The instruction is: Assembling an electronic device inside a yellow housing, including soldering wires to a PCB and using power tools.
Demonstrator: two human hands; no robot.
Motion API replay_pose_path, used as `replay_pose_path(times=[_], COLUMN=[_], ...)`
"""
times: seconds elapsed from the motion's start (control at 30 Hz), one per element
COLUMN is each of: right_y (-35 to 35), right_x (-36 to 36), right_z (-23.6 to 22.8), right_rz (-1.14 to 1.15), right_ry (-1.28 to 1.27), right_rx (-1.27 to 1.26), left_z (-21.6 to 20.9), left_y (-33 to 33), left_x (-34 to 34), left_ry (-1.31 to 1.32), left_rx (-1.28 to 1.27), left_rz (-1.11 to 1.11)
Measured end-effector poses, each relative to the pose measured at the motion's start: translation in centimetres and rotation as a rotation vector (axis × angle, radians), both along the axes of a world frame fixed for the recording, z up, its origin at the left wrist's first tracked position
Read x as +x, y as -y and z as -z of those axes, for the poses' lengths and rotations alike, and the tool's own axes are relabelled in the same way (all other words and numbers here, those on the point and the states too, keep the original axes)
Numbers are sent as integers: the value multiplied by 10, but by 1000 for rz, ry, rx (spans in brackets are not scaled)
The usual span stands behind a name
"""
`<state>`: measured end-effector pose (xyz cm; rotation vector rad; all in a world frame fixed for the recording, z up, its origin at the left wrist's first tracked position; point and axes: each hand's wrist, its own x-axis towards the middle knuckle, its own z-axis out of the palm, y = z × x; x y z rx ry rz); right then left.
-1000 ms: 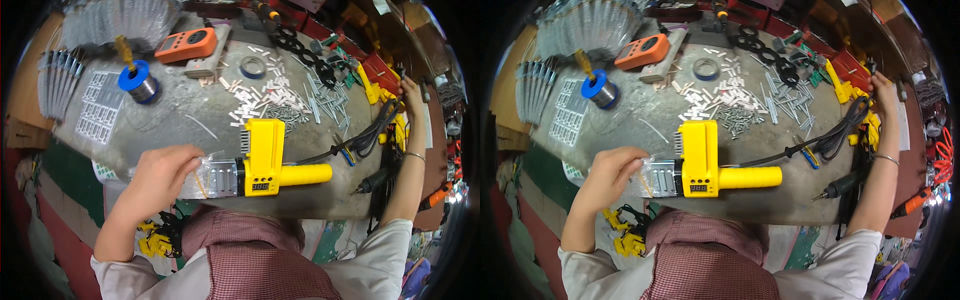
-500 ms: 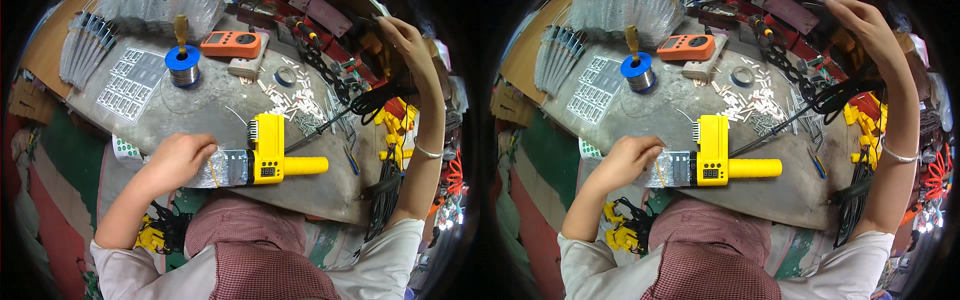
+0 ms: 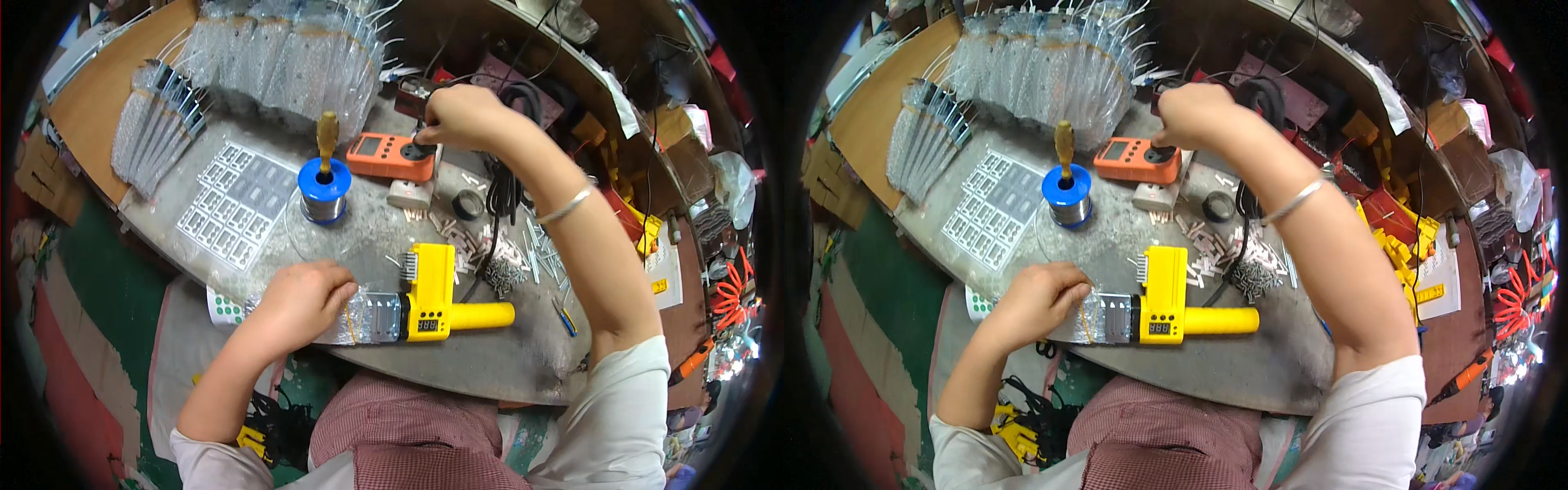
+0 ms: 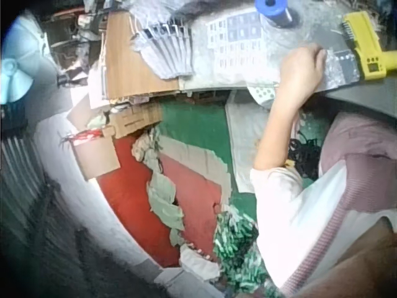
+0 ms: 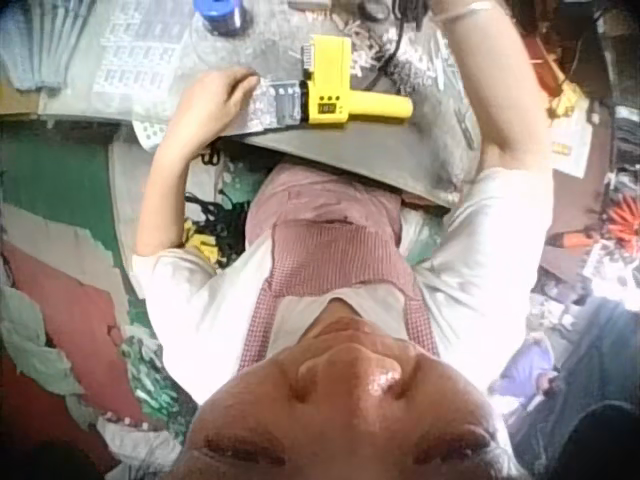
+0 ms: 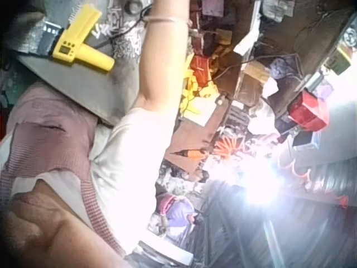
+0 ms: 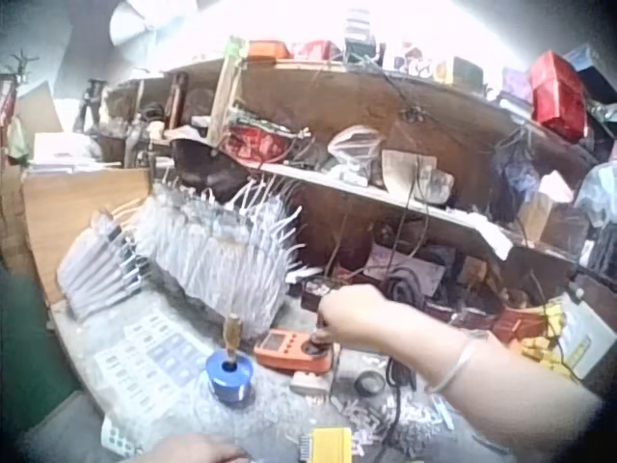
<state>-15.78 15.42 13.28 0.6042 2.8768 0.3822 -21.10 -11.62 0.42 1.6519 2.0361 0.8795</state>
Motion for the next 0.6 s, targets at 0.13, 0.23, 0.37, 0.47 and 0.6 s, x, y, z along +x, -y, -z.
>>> replay_pose_path(times=[0.13, 0.23, 0.37, 0.47, 0.6], right_y=[-4, -7, -9, -6, -21], right_x=[-31, -41, -45, -41, -21], right_z=[11, 11, 21, 34, 48], right_rz=[34, 50, 11, -105, -78], right_ry=[117, 179, 201, 128, -57], right_rx=[37, 26, -23, 38, -101], left_z=[14, 24, 27, 26, 12], left_y=[-1, -3, -3, 3, 22], left_x=[3, 4, 4, -2, -40], left_ry=[-107, -230, -174, -140, -226], left_rx=[146, 262, 329, 364, 478], left_rz=[-17, -35, -69, -111, -262])
